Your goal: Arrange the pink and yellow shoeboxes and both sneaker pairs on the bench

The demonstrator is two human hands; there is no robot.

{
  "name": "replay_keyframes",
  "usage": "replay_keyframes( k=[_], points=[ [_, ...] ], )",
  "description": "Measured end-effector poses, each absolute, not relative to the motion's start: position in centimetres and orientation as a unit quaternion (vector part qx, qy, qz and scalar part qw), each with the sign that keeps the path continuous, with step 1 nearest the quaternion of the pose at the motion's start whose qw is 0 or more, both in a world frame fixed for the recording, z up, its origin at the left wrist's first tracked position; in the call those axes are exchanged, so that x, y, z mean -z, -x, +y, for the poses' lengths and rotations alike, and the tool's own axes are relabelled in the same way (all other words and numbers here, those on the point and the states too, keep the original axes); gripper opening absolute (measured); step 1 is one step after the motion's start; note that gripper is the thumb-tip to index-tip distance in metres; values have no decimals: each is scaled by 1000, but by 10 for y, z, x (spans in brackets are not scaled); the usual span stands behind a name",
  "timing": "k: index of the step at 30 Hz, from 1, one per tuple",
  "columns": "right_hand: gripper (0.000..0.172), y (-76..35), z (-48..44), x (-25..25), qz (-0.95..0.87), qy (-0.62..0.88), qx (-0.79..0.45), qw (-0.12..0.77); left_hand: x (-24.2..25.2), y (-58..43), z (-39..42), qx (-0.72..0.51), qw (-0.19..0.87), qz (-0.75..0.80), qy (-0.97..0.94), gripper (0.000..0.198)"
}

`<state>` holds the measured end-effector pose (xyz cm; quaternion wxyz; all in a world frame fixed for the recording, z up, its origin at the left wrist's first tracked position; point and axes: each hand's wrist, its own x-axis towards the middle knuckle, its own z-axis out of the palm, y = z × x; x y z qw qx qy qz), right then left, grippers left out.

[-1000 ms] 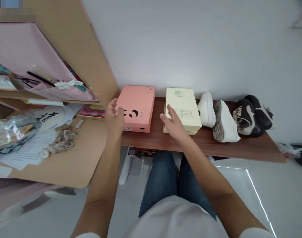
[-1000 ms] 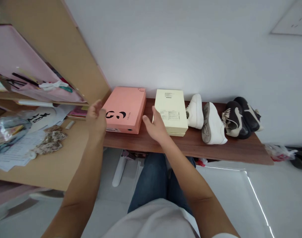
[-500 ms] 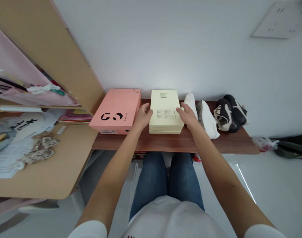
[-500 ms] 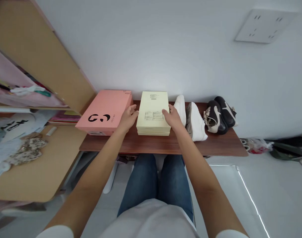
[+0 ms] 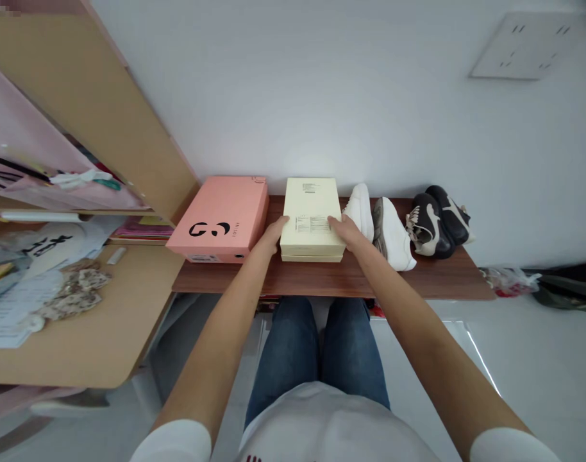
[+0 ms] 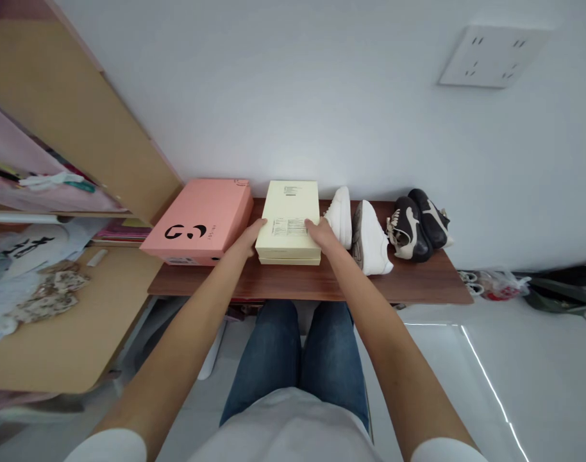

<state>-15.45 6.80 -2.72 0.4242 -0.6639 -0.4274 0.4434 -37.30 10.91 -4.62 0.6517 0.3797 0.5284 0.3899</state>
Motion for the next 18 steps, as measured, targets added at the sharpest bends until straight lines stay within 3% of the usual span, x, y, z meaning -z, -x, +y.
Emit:
replay_keyframes(
  k=[8, 13, 18],
  points=[
    [51, 159, 61, 8, -444, 619, -467, 450, 22, 359, 99, -380, 738, 453, -325, 54],
    [84, 156, 57, -11, -465, 617, -457, 441, -10, 369, 100, -396, 703, 485, -338, 53],
    [89, 158, 52, -13, -455, 598, -495, 436, -30, 394, 90, -430, 645, 516, -364, 54]
  ],
)
